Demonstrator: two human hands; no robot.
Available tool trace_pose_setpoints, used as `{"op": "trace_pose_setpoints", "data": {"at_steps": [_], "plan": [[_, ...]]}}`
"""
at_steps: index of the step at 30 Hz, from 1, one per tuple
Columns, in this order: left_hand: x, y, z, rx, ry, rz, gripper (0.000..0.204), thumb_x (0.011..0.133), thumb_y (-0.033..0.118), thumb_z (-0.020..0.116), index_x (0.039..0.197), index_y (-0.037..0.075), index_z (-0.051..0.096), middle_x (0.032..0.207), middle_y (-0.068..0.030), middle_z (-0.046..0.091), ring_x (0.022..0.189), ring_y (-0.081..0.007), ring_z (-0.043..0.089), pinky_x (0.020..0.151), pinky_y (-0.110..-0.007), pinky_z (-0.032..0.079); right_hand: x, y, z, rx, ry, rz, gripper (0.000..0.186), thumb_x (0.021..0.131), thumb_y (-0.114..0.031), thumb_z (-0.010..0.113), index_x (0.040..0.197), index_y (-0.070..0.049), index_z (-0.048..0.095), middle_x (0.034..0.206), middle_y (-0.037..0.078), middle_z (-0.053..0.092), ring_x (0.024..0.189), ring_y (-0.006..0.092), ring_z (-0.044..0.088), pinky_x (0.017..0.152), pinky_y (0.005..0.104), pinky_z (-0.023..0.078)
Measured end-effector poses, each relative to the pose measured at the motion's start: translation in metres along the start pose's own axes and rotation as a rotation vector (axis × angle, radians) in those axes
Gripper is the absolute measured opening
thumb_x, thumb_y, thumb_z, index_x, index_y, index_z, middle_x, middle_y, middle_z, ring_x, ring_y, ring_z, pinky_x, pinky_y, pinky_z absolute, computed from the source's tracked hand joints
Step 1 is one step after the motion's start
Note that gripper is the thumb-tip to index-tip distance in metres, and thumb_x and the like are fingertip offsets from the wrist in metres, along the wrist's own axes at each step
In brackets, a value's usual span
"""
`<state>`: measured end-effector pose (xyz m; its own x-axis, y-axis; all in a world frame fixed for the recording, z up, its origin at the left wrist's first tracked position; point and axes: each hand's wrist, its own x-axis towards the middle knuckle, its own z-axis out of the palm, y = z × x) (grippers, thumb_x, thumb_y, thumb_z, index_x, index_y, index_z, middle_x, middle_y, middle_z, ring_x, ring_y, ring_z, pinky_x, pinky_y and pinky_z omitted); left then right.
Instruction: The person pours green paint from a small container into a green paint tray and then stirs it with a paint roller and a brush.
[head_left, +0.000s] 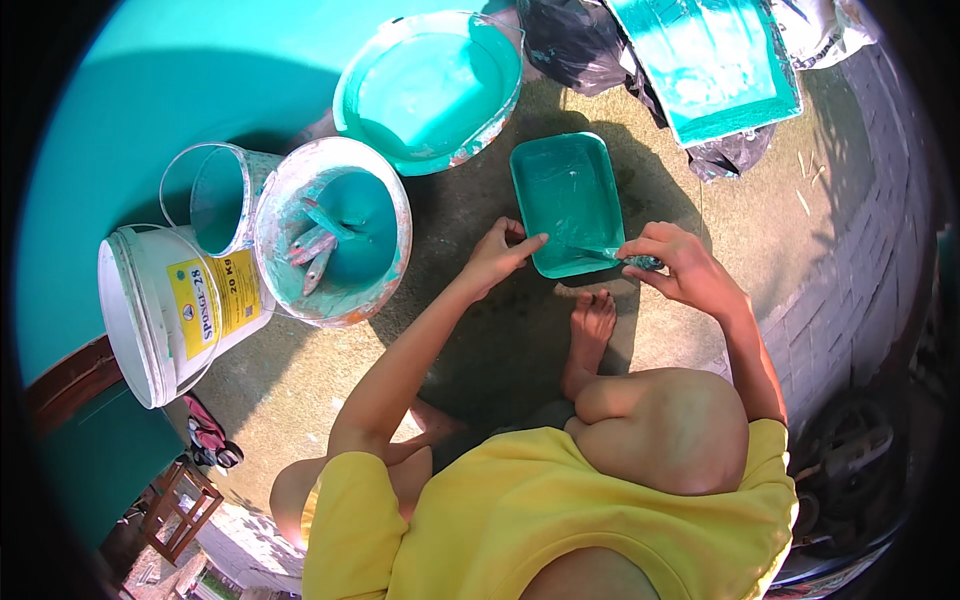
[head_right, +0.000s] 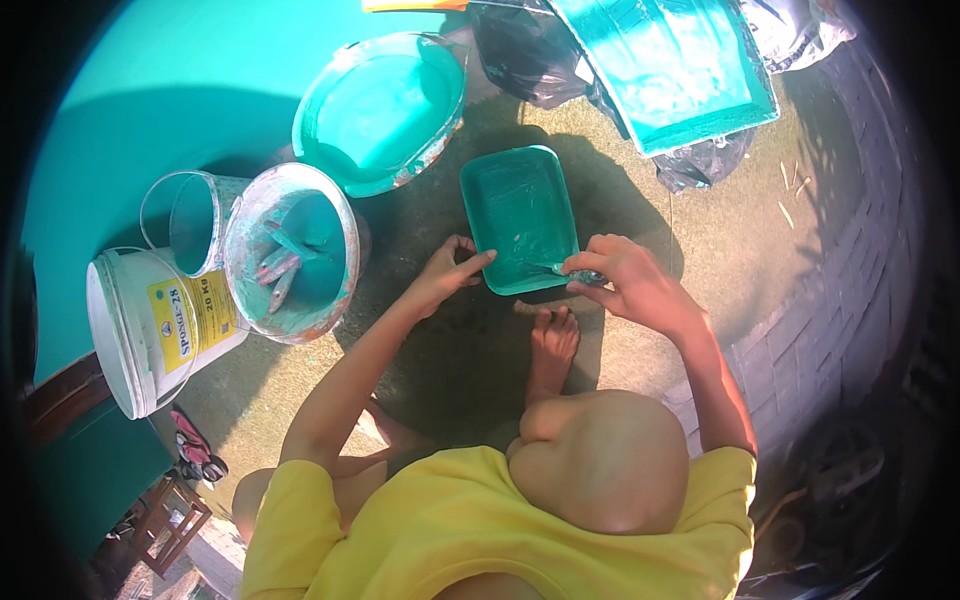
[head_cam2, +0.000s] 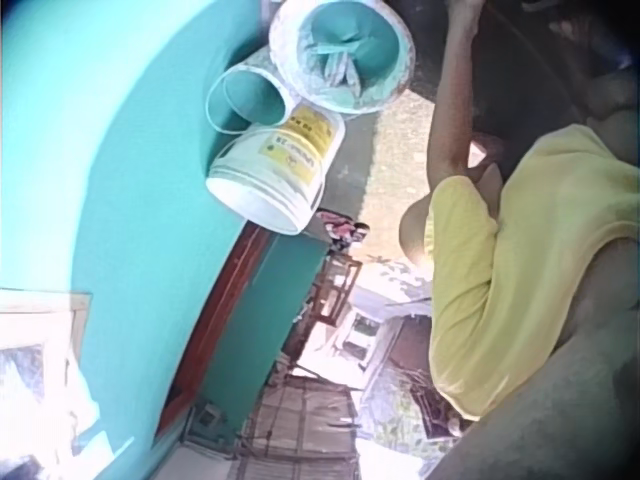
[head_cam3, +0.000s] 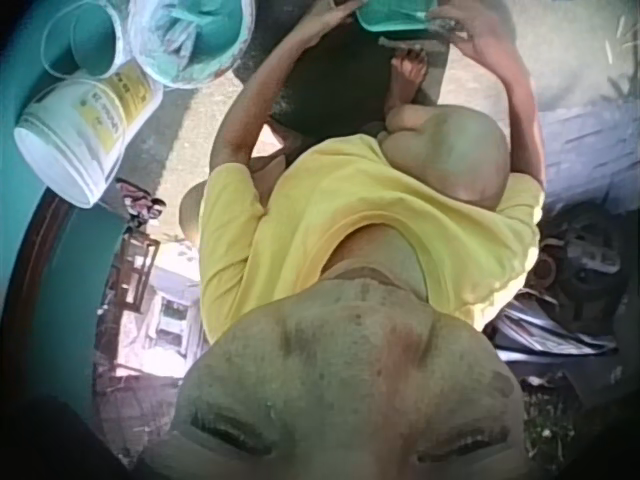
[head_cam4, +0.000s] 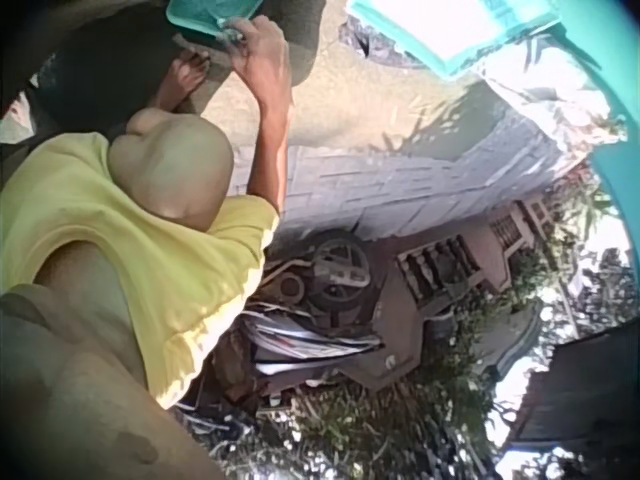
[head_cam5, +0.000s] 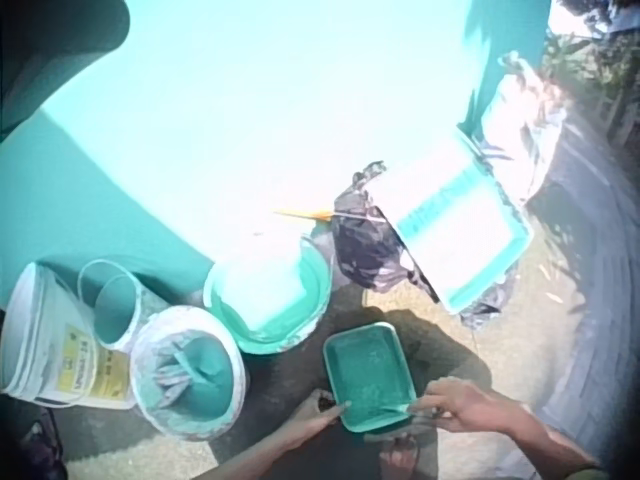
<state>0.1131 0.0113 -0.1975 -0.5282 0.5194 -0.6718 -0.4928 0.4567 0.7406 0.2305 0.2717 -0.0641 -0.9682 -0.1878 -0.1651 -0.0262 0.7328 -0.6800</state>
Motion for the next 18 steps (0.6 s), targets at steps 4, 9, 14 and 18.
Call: {"op": "trace_pose_setpoints", "data": {"at_steps": [4, 9, 14, 18], "plan": [[0.019, -0.014, 0.009, -0.21, -0.008, 0.055, 0.027, 0.087, 0.021, 0.07, 0.096, 0.006, 0.05, 0.093, -0.0046, 0.059, 0.087, -0.0135, 0.061, 0.076, -0.032, 0.056, 0.001, 0.01, -0.003, -0.019, -0.036, 0.005, 0.02, 0.082, -0.014, 0.076, 0.102, -0.009, 0.071, 0.082, 0.01, 0.055, 0.08, 0.0293, 0.057, 0.073, 0.043, 0.047], [0.011, -0.002, 0.004, -0.295, -0.075, -0.007, 0.019, 0.085, 0.012, 0.067, 0.091, 0.009, 0.05, 0.094, -0.0048, 0.059, 0.09, -0.0145, 0.063, 0.08, -0.037, 0.058, 0.015, 0.016, -0.019, -0.058, 0.001, -0.011, 0.023, 0.082, -0.017, 0.077, 0.102, -0.006, 0.071, 0.079, 0.01, 0.056, 0.076, 0.0294, 0.057, 0.066, 0.0408, 0.046], [-0.01, 0.008, -0.006, -0.312, -0.192, -0.034, 0.022, 0.084, 0.014, 0.066, 0.1, 0.007, 0.052, 0.11, -0.0088, 0.06, 0.108, -0.0204, 0.061, 0.091, -0.047, 0.056, 0.023, -0.002, -0.039, -0.069, -0.027, -0.09, 0.022, 0.081, -0.014, 0.078, 0.1, -0.007, 0.071, 0.078, 0.009, 0.057, 0.075, 0.0284, 0.059, 0.065, 0.0401, 0.049], [-0.035, 0.041, -0.022, -0.256, -0.28, -0.025, 0.049, 0.082, 0.013, 0.068, 0.127, 0.003, 0.051, 0.118, -0.0101, 0.059, 0.11, -0.0212, 0.062, 0.09, -0.043, 0.058, 0.021, -0.031, -0.067, -0.003, -0.027, -0.107, 0.021, 0.08, -0.013, 0.079, 0.099, -0.007, 0.072, 0.078, 0.01, 0.061, 0.073, 0.0271, 0.062, 0.064, 0.04, 0.051]]}}
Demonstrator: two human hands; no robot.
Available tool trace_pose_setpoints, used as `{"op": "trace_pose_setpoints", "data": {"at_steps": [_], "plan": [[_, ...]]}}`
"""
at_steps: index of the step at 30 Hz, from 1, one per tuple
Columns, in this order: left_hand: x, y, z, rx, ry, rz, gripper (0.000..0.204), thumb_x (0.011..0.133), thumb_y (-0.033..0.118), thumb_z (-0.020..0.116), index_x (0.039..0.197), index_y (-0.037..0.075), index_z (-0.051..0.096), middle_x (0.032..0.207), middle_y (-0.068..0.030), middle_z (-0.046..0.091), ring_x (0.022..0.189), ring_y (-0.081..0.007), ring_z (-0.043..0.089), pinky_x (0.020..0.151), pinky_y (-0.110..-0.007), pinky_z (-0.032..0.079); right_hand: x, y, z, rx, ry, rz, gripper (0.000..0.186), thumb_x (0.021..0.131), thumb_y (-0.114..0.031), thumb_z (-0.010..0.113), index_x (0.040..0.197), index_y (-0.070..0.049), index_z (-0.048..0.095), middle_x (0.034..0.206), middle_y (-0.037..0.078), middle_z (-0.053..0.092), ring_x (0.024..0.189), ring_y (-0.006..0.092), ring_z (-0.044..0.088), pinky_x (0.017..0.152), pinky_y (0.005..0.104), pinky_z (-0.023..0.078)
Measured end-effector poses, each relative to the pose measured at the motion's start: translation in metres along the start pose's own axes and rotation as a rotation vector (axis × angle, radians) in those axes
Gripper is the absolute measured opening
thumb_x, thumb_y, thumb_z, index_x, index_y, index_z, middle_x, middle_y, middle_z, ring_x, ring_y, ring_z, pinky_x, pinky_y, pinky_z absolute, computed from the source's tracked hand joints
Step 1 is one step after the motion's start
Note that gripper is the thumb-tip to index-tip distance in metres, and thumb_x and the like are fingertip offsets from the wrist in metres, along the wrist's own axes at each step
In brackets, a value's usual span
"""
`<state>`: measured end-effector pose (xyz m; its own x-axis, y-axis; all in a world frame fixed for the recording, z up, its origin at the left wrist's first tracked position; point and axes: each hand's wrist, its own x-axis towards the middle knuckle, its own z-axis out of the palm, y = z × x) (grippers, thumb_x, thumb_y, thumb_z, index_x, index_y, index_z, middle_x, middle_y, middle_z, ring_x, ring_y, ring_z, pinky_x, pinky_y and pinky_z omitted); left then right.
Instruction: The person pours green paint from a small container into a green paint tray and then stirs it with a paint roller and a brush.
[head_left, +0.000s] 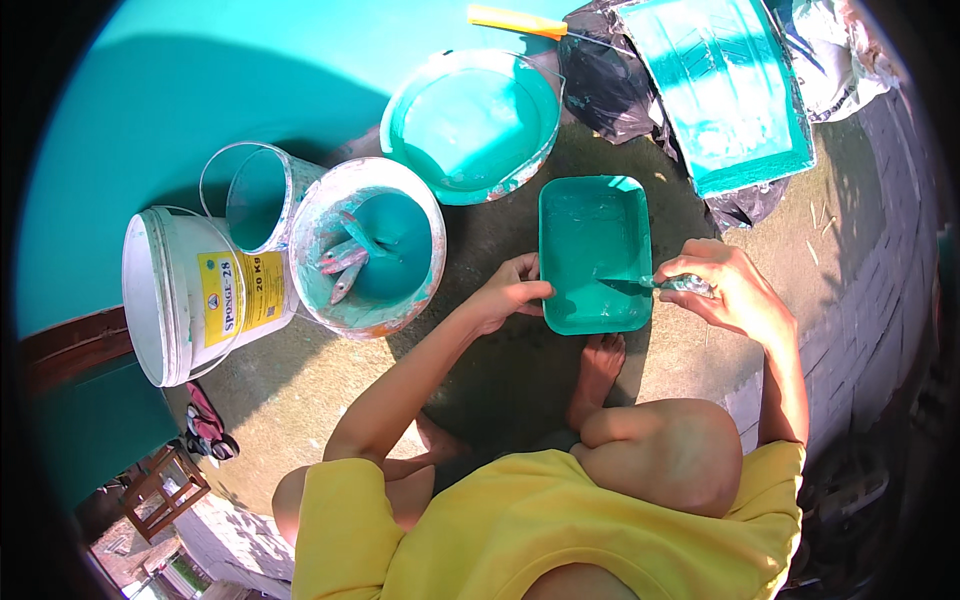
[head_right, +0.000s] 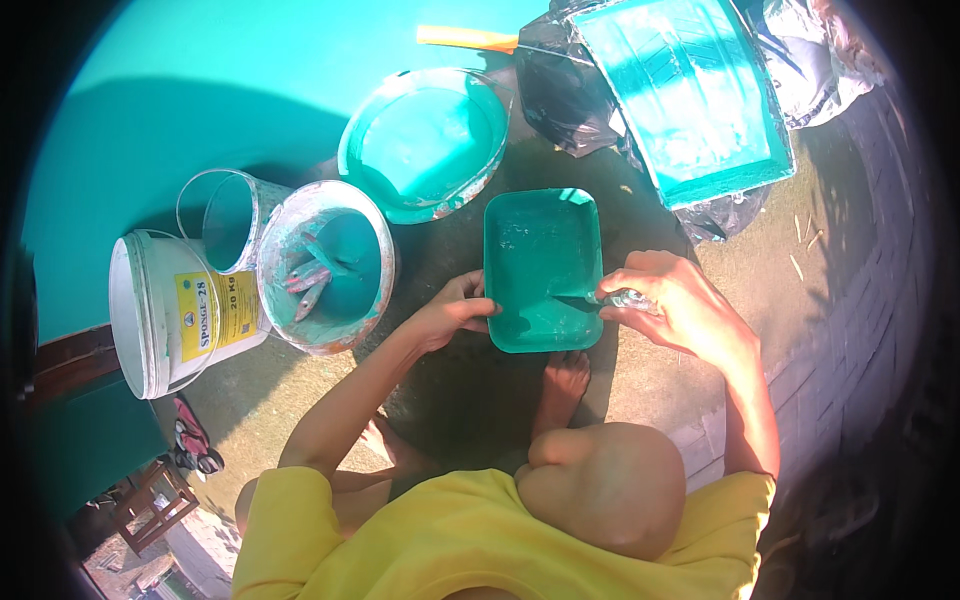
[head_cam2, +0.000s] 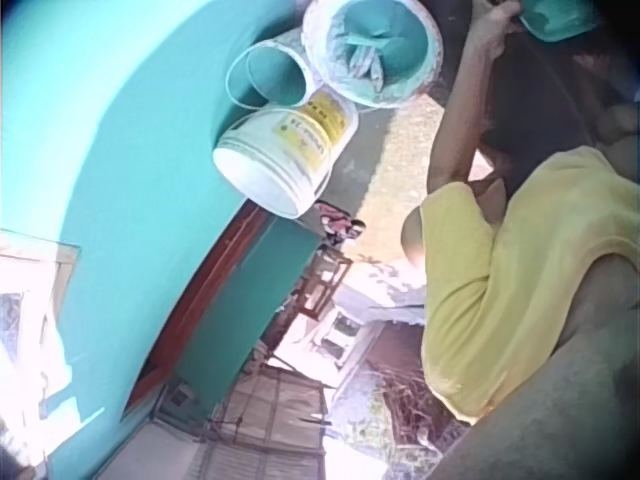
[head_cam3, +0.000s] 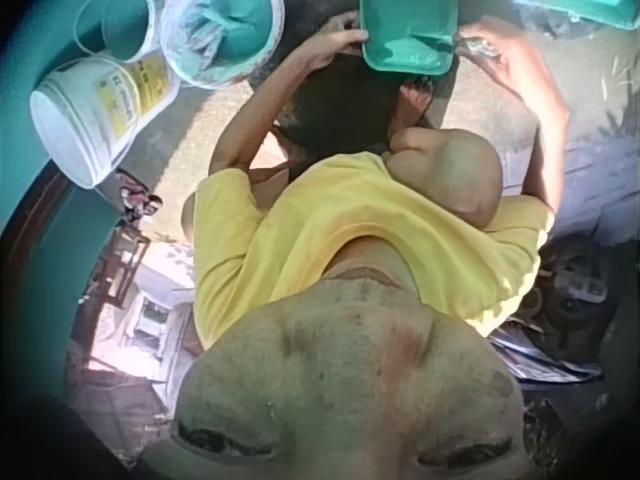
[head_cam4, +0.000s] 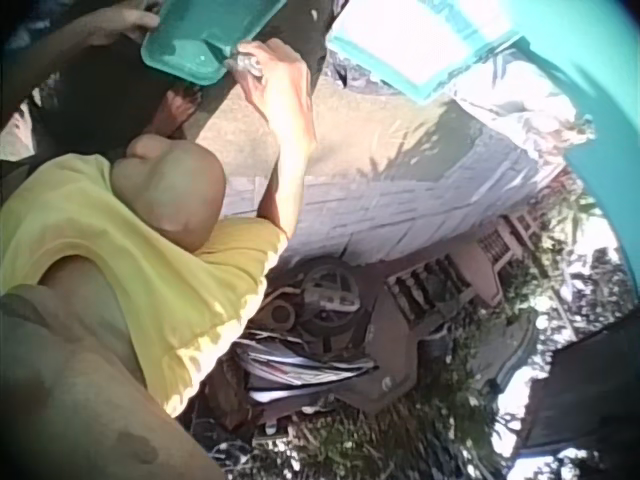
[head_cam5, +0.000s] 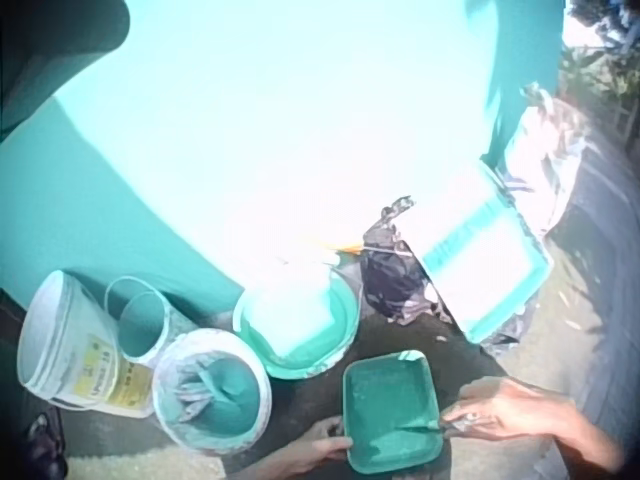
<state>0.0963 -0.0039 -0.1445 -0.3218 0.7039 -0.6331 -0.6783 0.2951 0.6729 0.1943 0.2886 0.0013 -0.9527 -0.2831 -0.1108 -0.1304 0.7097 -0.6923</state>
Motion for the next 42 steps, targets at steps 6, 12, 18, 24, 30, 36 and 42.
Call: {"op": "trace_pose_setpoints", "data": {"at_steps": [6, 12, 18, 24, 30, 36, 42], "plan": [[-0.072, 0.078, 0.012, 0.005, 0.044, -0.01, 0.054, 0.08, 0.011, 0.075, 0.122, 0.008, 0.041, 0.121, -0.009, 0.054, 0.111, -0.0215, 0.061, 0.089, -0.044, 0.058, 0.01, -0.051, -0.054, 0.067, 0.02, -0.019, 0.024, 0.079, -0.018, 0.081, 0.097, -0.005, 0.074, 0.086, 0.008, 0.07, 0.073, 0.0238, 0.066, 0.065, 0.0347, 0.051], [-0.135, 0.144, -0.014, 0.113, 0.231, 0.152, 0.084, 0.08, 0.006, 0.073, 0.148, 0.004, 0.023, 0.138, -0.0166, 0.047, 0.12, -0.0273, 0.059, 0.092, -0.042, 0.058, 0.065, -0.077, -0.076, 0.032, 0.125, -0.404, 0.022, 0.083, -0.017, 0.079, 0.099, -0.004, 0.071, 0.085, 0.009, 0.071, 0.07, 0.0248, 0.067, 0.064, 0.0322, 0.052], [-0.157, 0.181, -0.046, 0.212, 0.426, 0.379, 0.066, 0.079, 0.009, 0.076, 0.128, 0.004, 0.033, 0.129, -0.0168, 0.045, 0.115, -0.0256, 0.058, 0.088, -0.039, 0.058, 0.138, -0.087, -0.084, 0.018, 0.219, -0.462, 0.023, 0.085, -0.02, 0.078, 0.102, -0.006, 0.07, 0.082, 0.008, 0.067, 0.069, 0.0205, 0.061, 0.066, 0.0294, 0.05], [-0.142, 0.194, -0.072, 0.175, 0.486, 0.468, 0.067, 0.079, 0.01, 0.076, 0.13, 0.004, 0.033, 0.128, -0.0172, 0.045, 0.118, -0.0266, 0.056, 0.092, -0.043, 0.056, 0.209, -0.072, -0.061, -0.085, 0.588, -0.73, 0.023, 0.087, -0.026, 0.074, 0.106, -0.012, 0.072, 0.082, 0.009, 0.069, 0.072, 0.0263, 0.065, 0.067, 0.0369, 0.051], [-0.106, 0.186, -0.089, 0.127, 0.495, 0.484, 0.06, 0.077, 0.01, 0.078, 0.122, 0.009, 0.037, 0.112, -0.0108, 0.056, 0.101, -0.0178, 0.063, 0.081, -0.034, 0.056, 0.249, -0.061, -0.009, -0.14, 0.561, -0.701, 0.028, 0.086, -0.019, 0.072, 0.113, -0.01, 0.07, 0.091, 0.01, 0.062, 0.089, 0.0273, 0.061, 0.075, 0.0386, 0.051], [-0.086, 0.176, -0.099, 0.069, 0.511, 0.49, 0.064, 0.074, 0.009, 0.081, 0.121, 0.01, 0.037, 0.113, -0.0097, 0.056, 0.103, -0.0183, 0.06, 0.08, -0.034, 0.053, 0.232, -0.062, 0.007, -0.297, 0.421, -0.718, 0.035, 0.078, -0.01, 0.072, 0.113, -0.009, 0.069, 0.094, 0.008, 0.062, 0.097, 0.0269, 0.062, 0.085, 0.0373, 0.053], [-0.077, 0.17, -0.109, 0.091, 0.481, 0.523, 0.061, 0.075, 0.0, 0.078, 0.118, 0.011, 0.036, 0.111, -0.0096, 0.058, 0.087, -0.0132, 0.061, 0.064, -0.025, 0.048, 0.248, -0.061, 0.006, -0.165, 0.511, -0.671, 0.036, 0.079, -0.009, 0.072, 0.115, -0.01, 0.069, 0.094, 0.007, 0.062, 0.095, 0.0267, 0.062, 0.083, 0.0377, 0.052]]}}
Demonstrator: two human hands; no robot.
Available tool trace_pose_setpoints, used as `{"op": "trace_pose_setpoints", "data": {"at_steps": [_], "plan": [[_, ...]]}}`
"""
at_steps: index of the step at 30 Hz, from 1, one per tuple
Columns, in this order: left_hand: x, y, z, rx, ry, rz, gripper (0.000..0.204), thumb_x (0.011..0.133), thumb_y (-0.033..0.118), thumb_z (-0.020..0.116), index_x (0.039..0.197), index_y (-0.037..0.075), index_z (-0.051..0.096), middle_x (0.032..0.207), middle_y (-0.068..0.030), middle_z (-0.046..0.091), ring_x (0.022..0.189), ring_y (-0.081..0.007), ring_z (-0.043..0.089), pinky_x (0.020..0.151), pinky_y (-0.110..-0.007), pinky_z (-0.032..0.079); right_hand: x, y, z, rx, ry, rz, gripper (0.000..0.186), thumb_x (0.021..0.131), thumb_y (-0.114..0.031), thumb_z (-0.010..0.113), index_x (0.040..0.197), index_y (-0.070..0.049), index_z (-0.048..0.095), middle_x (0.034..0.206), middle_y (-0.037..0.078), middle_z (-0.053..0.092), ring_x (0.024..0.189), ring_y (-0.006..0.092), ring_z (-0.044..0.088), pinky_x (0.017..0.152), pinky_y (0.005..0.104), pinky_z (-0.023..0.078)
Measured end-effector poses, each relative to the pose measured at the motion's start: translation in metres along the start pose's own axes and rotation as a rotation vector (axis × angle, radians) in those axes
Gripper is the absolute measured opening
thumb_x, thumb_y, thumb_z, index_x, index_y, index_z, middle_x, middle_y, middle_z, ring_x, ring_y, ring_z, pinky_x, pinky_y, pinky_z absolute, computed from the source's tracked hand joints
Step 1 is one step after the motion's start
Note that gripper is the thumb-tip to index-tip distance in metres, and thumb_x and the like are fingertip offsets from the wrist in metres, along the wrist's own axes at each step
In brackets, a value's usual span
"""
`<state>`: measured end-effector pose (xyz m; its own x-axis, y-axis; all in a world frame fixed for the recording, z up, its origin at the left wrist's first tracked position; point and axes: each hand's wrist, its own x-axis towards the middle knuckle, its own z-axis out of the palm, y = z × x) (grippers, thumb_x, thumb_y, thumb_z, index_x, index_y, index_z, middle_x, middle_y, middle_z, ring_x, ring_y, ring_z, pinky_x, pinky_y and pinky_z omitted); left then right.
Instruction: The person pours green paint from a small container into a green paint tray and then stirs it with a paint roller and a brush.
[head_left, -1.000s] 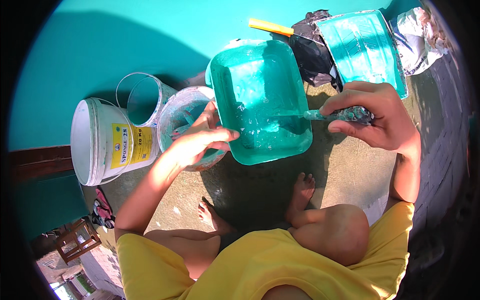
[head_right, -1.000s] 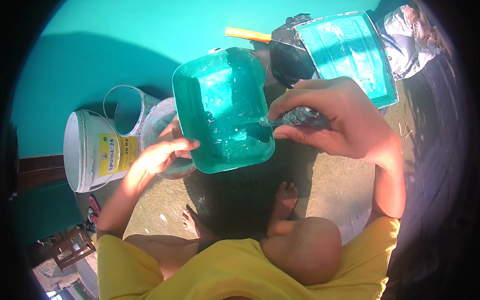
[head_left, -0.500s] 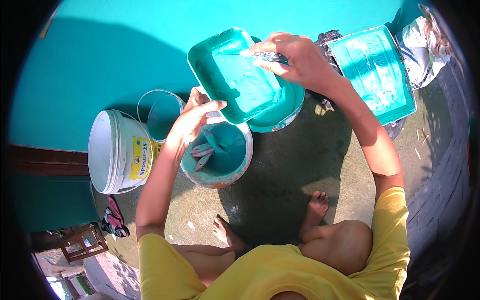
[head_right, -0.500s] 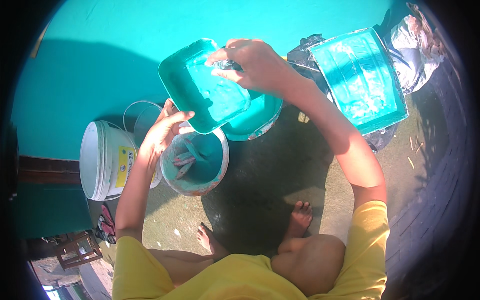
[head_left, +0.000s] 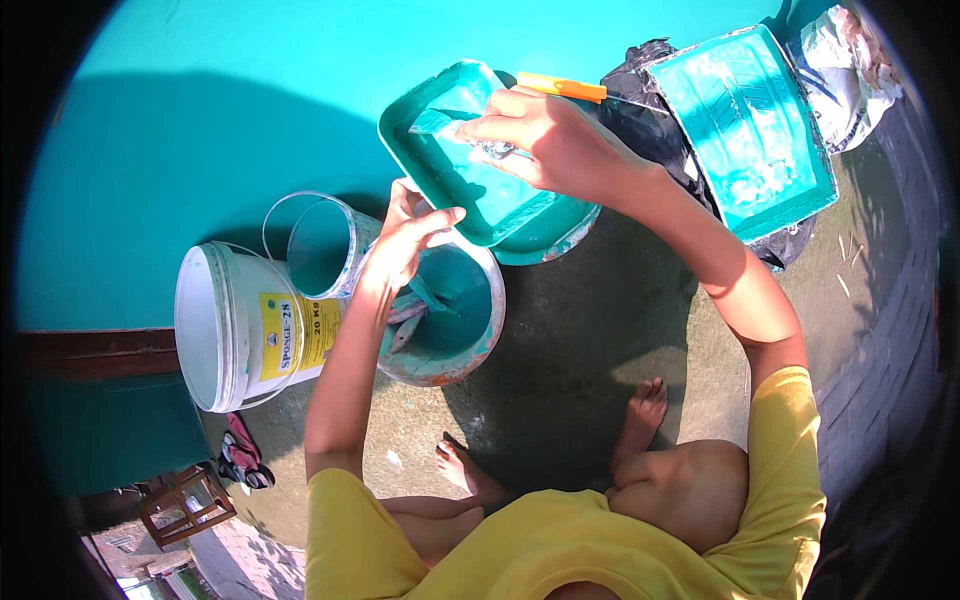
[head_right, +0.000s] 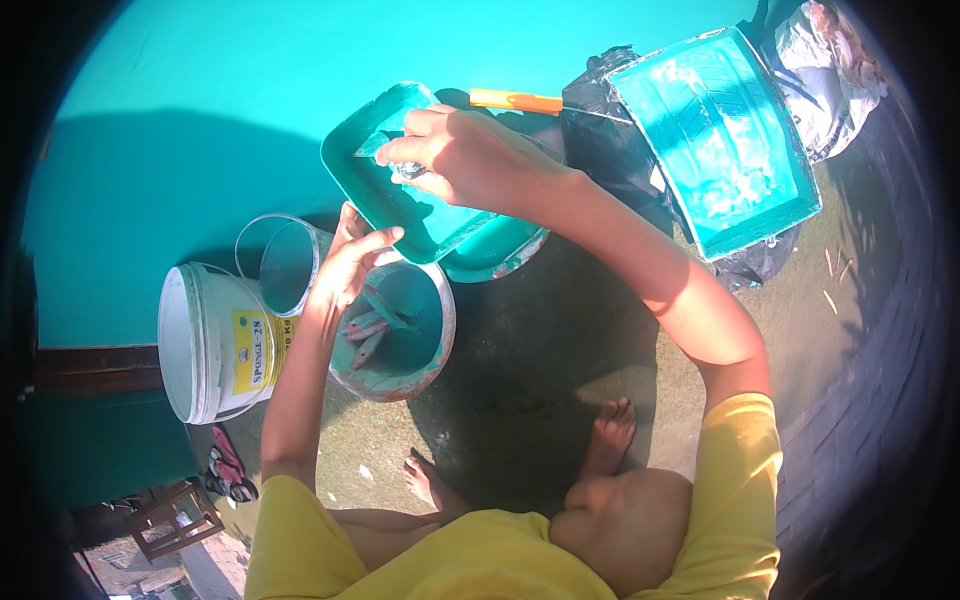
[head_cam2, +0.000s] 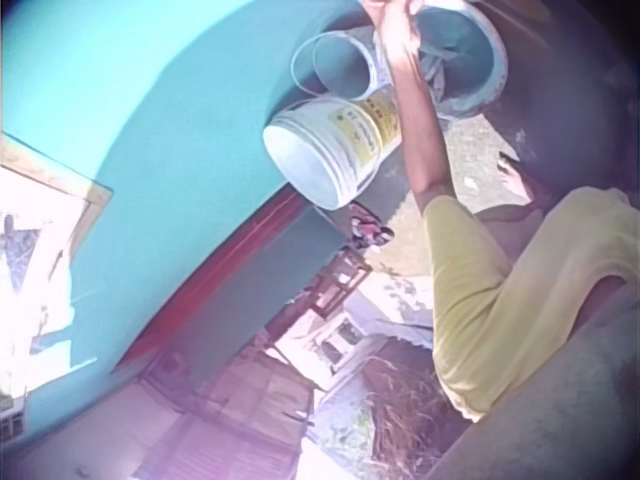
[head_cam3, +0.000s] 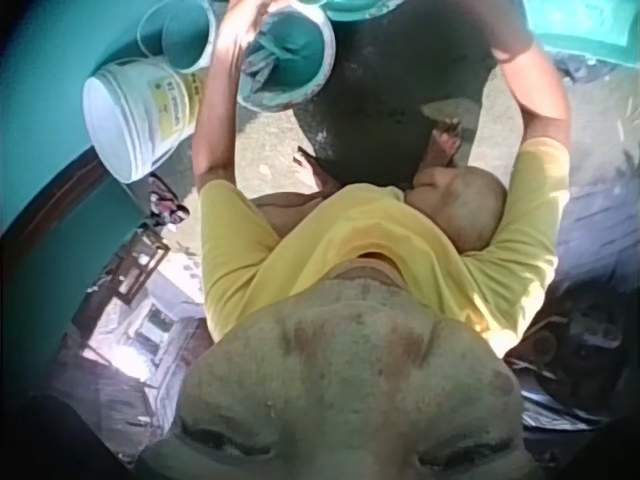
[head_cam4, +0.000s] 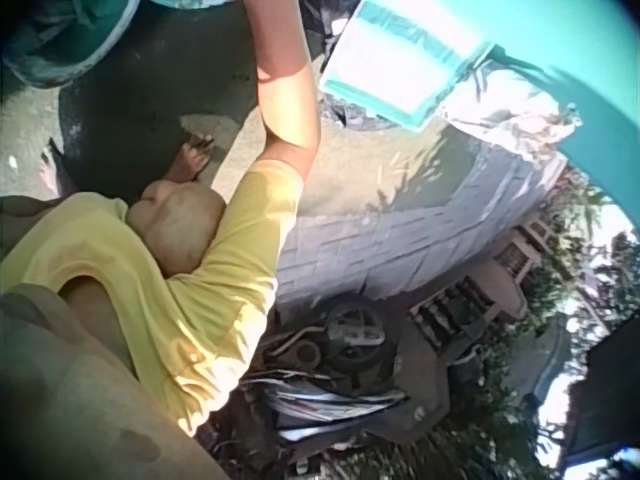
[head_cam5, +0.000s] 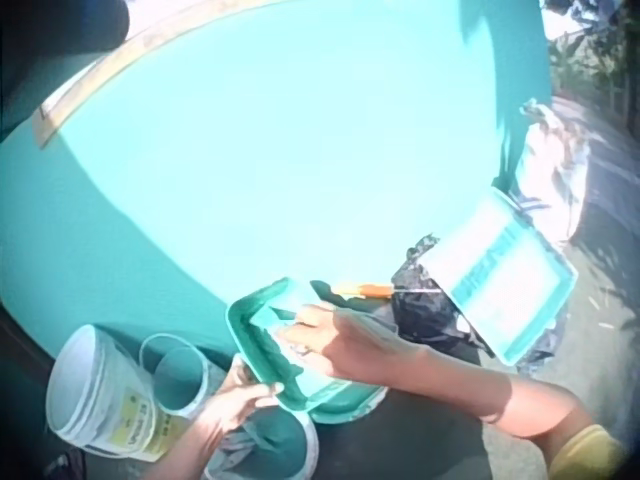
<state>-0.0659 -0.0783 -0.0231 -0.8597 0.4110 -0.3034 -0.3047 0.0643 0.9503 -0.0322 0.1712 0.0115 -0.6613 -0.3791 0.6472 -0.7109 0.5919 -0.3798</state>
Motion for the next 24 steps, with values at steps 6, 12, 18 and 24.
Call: {"op": "trace_pose_setpoints", "data": {"at_steps": [6, 12, 18, 24], "plan": [[0.008, -0.012, -0.002, 0.009, 0.024, 0.069, 0.063, 0.073, -0.003, 0.079, 0.117, 0.012, 0.036, 0.111, -0.0096, 0.059, 0.086, -0.0117, 0.061, 0.061, -0.023, 0.045, -0.013, -0.001, 0.014, -0.012, -0.065, -0.103, 0.038, 0.077, -0.006, 0.074, 0.115, -0.009, 0.068, 0.097, 0.007, 0.059, 0.095, 0.0275, 0.061, 0.08, 0.0371, 0.052], [0.009, -0.016, -0.001, 0.02, 0.091, 0.135, 0.065, 0.073, -0.006, 0.081, 0.116, 0.012, 0.035, 0.113, -0.0116, 0.059, 0.095, -0.0154, 0.062, 0.065, -0.025, 0.05, -0.053, -0.008, 0.021, -0.023, -0.112, -0.121, 0.041, 0.074, -0.004, 0.074, 0.114, -0.009, 0.067, 0.096, 0.007, 0.057, 0.092, 0.0263, 0.059, 0.077, 0.0373, 0.052], [0.012, -0.02, -0.009, 0.045, 0.091, 0.167, 0.068, 0.07, -0.009, 0.081, 0.116, 0.01, 0.035, 0.116, -0.0131, 0.056, 0.106, -0.0216, 0.06, 0.075, -0.033, 0.054, -0.068, -0.002, 0.01, 0.001, -0.171, -0.039, 0.04, 0.076, -0.004, 0.074, 0.114, -0.012, 0.068, 0.094, 0.006, 0.056, 0.091, 0.0253, 0.059, 0.076, 0.0361, 0.053], [0.017, -0.028, -0.001, 0.026, 0.024, 0.165, 0.07, 0.069, -0.011, 0.081, 0.118, 0.009, 0.035, 0.123, -0.0144, 0.051, 0.118, -0.0247, 0.053, 0.089, -0.039, 0.054, -0.038, 0.007, 0.009, -0.009, 0.129, -0.055, 0.039, 0.076, -0.003, 0.072, 0.113, -0.013, 0.069, 0.091, 0.007, 0.057, 0.092, 0.0253, 0.06, 0.075, 0.0355, 0.052]]}}
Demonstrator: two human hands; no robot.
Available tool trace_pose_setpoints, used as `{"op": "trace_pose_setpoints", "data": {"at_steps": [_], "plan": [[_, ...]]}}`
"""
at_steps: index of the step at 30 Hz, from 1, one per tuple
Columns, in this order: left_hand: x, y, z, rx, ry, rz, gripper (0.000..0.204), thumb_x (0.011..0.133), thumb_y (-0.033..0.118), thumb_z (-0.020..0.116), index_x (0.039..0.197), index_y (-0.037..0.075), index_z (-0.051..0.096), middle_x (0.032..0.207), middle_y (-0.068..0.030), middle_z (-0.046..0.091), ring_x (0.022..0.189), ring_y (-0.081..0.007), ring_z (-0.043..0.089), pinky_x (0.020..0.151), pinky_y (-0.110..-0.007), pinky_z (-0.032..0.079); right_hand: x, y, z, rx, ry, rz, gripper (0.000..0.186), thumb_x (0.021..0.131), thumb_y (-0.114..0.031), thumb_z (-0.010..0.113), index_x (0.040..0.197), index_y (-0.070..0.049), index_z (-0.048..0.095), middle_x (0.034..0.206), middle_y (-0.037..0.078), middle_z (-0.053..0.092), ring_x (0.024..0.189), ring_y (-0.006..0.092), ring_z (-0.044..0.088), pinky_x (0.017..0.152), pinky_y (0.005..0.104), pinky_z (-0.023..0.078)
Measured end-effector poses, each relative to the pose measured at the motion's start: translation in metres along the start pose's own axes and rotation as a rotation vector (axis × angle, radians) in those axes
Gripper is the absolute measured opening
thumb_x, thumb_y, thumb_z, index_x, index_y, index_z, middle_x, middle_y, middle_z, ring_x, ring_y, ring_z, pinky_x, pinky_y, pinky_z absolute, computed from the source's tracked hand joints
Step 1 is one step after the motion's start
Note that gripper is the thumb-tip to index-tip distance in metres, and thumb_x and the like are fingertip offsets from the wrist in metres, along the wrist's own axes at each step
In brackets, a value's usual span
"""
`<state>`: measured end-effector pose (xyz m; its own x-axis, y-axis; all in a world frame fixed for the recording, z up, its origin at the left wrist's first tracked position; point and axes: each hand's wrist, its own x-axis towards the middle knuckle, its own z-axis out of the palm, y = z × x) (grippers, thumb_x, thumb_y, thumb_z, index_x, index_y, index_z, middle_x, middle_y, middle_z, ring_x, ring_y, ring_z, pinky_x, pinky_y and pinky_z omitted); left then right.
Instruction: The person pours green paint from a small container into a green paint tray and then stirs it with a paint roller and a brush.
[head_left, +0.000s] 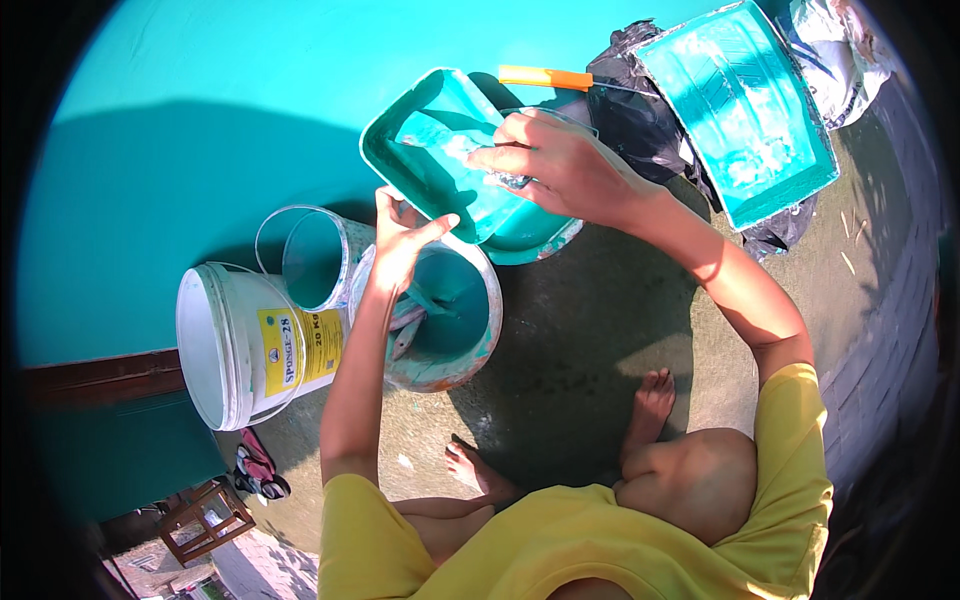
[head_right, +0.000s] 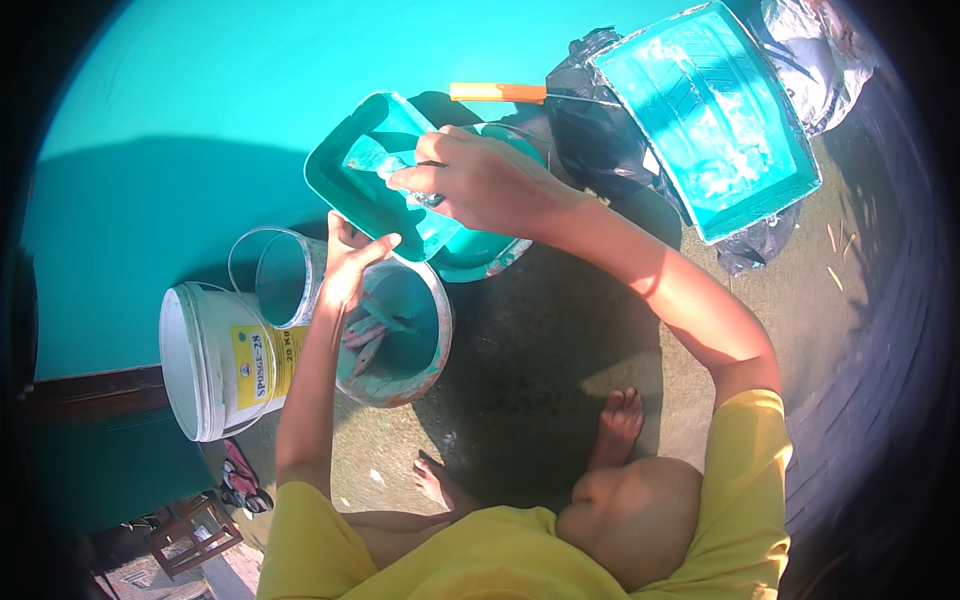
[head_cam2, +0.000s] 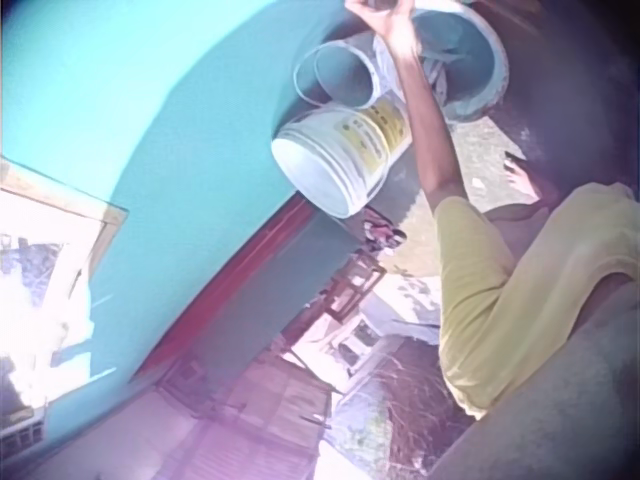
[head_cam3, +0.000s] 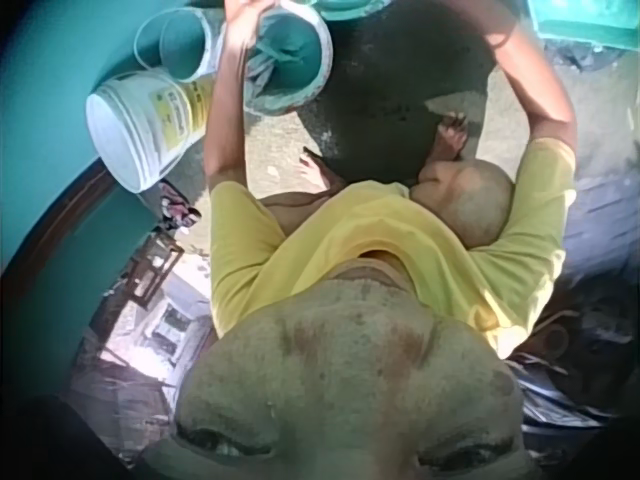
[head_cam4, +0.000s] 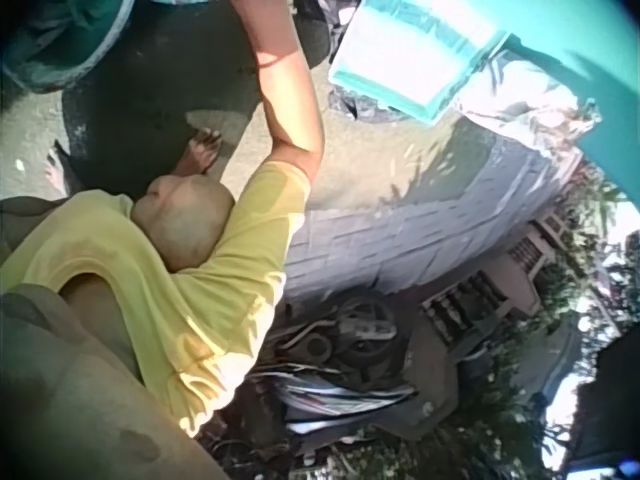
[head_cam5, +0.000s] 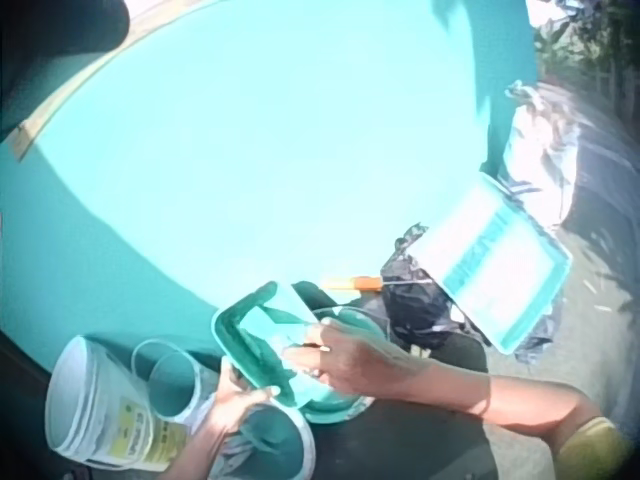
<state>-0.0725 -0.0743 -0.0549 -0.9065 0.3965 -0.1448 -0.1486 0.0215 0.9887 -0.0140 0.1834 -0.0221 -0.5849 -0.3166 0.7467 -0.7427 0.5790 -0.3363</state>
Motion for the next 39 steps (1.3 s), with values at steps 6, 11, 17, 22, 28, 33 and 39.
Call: {"op": "trace_pose_setpoints", "data": {"at_steps": [6, 11, 17, 22, 28, 33, 39], "plan": [[-0.001, -0.003, 0.006, -0.006, -0.038, 0.01, 0.07, 0.069, -0.011, 0.081, 0.119, 0.009, 0.036, 0.124, -0.0148, 0.051, 0.119, -0.0252, 0.053, 0.094, -0.041, 0.054, 0.005, -0.009, 0.021, -0.003, -0.08, -0.068, 0.033, 0.077, -0.008, 0.068, 0.11, -0.008, 0.068, 0.095, 0.009, 0.058, 0.089, 0.0266, 0.058, 0.074, 0.0368, 0.051], [-0.001, -0.002, 0.008, 0.029, -0.016, 0.011, 0.071, 0.069, -0.012, 0.081, 0.119, 0.009, 0.036, 0.123, -0.0158, 0.052, 0.117, -0.0254, 0.054, 0.091, -0.04, 0.056, -0.022, -0.017, 0.019, -0.079, -0.214, -0.109, 0.023, 0.089, -0.015, 0.065, 0.11, -0.008, 0.07, 0.09, 0.01, 0.055, 0.087, 0.0259, 0.057, 0.071, 0.0379, 0.05], [0.0, -0.007, 0.007, 0.118, 0.021, 0.101, 0.072, 0.067, -0.012, 0.083, 0.116, 0.011, 0.035, 0.121, -0.0149, 0.051, 0.113, -0.0246, 0.056, 0.088, -0.04, 0.057, -0.057, -0.017, 0.016, 0.033, -0.279, 0.02, 0.039, 0.08, -0.007, 0.068, 0.119, -0.013, 0.069, 0.095, 0.008, 0.057, 0.085, 0.0252, 0.057, 0.072, 0.0354, 0.05], [0.001, -0.01, 0.009, 0.212, 0.043, 0.174, 0.072, 0.066, -0.012, 0.085, 0.111, 0.012, 0.033, 0.12, -0.0125, 0.048, 0.106, -0.0218, 0.057, 0.085, -0.037, 0.059, -0.055, -0.009, 0.007, 0.025, -0.083, 0.055, 0.044, 0.075, 0.0, 0.074, 0.117, -0.013, 0.069, 0.097, 0.007, 0.057, 0.088, 0.0248, 0.059, 0.074, 0.0353, 0.053], [0.006, -0.019, 0.012, 0.198, 0.04, 0.259, 0.076, 0.064, -0.013, 0.085, 0.109, 0.011, 0.03, 0.115, -0.009, 0.044, 0.105, -0.0187, 0.054, 0.079, -0.034, 0.062, -0.038, 0.008, 0.003, -0.023, 0.105, 0.094, 0.036, 0.079, -0.004, 0.073, 0.113, -0.014, 0.07, 0.091, 0.006, 0.058, 0.087, 0.0263, 0.059, 0.08, 0.0392, 0.051], [0.01, -0.023, 0.006, 0.251, 0.049, 0.345, 0.076, 0.063, -0.013, 0.086, 0.108, 0.009, 0.029, 0.114, -0.008, 0.037, 0.104, -0.0187, 0.053, 0.08, -0.037, 0.063, -0.063, 0.014, 0.007, -0.064, 0.119, 0.123, 0.035, 0.081, -0.007, 0.073, 0.115, -0.015, 0.069, 0.092, 0.007, 0.058, 0.087, 0.0275, 0.059, 0.08, 0.0395, 0.05], [0.007, -0.017, 0.012, 0.353, 0.098, 0.357, 0.076, 0.065, -0.015, 0.083, 0.113, 0.006, 0.028, 0.122, -0.0122, 0.039, 0.108, -0.0235, 0.056, 0.087, -0.042, 0.062, -0.08, 0.013, 0.015, -0.048, 0.067, 0.15, 0.035, 0.082, -0.008, 0.073, 0.116, -0.013, 0.068, 0.094, 0.007, 0.058, 0.088, 0.0271, 0.059, 0.079, 0.0378, 0.05]]}}
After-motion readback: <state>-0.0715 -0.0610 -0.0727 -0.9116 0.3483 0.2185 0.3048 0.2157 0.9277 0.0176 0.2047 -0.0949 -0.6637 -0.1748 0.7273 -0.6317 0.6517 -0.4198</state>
